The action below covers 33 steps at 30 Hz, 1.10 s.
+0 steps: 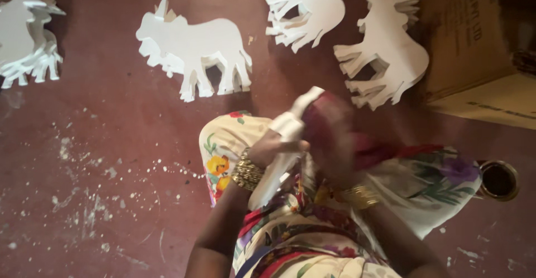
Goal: The person sits on the floor and wipes white foam animal-shaped cutouts one at a time with a red cloth, then places each cleaned cutout on the floor with the others. They pick up the next cutout from the pile and repeat the wiping.
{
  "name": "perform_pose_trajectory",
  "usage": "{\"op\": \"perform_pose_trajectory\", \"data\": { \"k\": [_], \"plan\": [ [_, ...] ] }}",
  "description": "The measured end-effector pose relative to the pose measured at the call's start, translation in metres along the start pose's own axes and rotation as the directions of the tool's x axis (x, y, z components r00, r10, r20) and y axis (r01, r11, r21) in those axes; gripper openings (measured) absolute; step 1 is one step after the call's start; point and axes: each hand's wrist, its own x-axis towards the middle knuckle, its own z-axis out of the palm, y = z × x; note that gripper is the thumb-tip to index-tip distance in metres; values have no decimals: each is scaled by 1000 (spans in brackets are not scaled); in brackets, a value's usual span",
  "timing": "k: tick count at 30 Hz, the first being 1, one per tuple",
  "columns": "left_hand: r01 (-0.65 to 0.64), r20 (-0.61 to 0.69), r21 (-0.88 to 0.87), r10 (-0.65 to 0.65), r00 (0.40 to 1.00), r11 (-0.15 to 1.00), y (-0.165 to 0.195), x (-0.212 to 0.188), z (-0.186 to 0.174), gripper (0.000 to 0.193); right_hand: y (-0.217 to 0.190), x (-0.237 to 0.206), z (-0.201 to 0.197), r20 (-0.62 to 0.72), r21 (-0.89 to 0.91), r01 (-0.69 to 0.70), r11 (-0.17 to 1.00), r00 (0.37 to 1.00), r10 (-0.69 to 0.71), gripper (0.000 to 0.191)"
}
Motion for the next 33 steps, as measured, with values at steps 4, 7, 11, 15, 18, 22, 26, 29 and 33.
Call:
{"op": "perform_pose_trajectory", "data": {
  "k": [4,7,11,15,18,22,26,29,33],
  "plan": [
    [18,-136,-337,-67,988,941,-8,-8,-45,56,7,-55,44,292,-239,183,954,950,-109,47],
    [54,-128,-524,-141,982,850,-18,-25,-55,61,12,-65,47,353,-117,200,973,924,-147,46],
    [264,-43,-775,-464,885,574,-46,-54,-32,47,34,-32,46,130,-78,68,995,990,-57,56],
    [115,-149,-731,-321,935,673,-60,-54,-32,40,46,0,63,10,-68,-51,996,999,52,53],
    [-129,-364,-541,-93,927,831,-48,-30,-50,39,40,-2,73,153,-14,80,997,985,-77,42],
    [-136,-258,-703,-72,963,698,-13,-24,-61,38,32,-30,56,428,-7,203,979,886,-180,52],
    [-76,-105,-861,-30,994,503,17,-27,-77,37,35,-55,34,511,-77,317,945,826,-235,51],
    [-308,-345,-665,86,935,681,3,-30,-94,29,36,-71,20,579,-126,338,933,789,-208,47],
    [-512,-385,108,511,769,852,-43,-29,-127,15,38,-87,17,564,-107,261,959,810,-158,43]
  ]
}}
